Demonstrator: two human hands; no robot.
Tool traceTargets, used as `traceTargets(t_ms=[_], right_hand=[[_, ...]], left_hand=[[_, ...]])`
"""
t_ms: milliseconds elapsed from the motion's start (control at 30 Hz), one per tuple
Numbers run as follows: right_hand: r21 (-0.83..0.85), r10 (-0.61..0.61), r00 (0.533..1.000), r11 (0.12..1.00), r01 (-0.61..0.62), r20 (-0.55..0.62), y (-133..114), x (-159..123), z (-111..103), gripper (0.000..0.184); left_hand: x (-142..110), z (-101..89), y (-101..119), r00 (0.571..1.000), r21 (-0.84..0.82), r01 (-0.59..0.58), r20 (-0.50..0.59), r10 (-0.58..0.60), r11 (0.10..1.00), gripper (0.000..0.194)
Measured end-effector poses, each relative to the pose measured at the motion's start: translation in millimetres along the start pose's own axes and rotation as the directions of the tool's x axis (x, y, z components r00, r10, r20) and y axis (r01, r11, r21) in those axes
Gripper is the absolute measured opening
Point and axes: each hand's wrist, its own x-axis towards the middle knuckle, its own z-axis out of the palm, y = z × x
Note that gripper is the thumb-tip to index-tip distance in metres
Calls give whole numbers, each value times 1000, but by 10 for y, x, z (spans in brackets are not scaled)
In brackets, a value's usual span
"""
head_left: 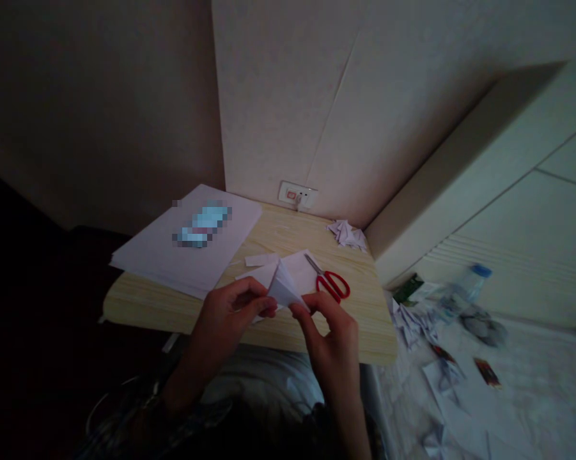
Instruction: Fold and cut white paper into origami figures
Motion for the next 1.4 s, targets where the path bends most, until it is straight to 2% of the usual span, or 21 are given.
traceTargets(t_ms=[167,567,733,833,900,1033,1200,1300,1400], right_hand=[[-2,44,998,999,-44,-36,-20,4,-17,15],[40,143,990,989,-142,-10,-54,15,-31,27],[103,151,988,983,-152,17,-51,19,-38,21],[93,150,989,984,-150,8,-49,14,-50,24],[75,130,992,989,-130,5,-47,14,-59,26],[76,41,998,996,-44,45,-40,23,-57,12],[36,12,1000,999,-12,6,-24,2,-24,22],[33,-34,998,999,32,51,-19,-4,-19,20],[63,-73,989,996,65,127,-31,2,-25,11]], left_hand=[[-11,0,-7,1000,-2,-23,1,23,1000,14],[-8,-14,116,1000,32,11,-18,-10,999,13],[-11,-20,94,1000,25,11,-24,-10,1000,13],[-3,-25,84,999,-15,37,-12,-37,999,14],[5,-32,90,999,-27,44,3,-44,999,15],[20,-50,110,1000,-12,27,3,-27,1000,14],[30,-67,56,999,-30,-29,-19,28,999,7],[35,-89,11,997,-43,-75,-15,74,996,8],[41,-112,4,997,-12,-73,-3,73,997,6]])
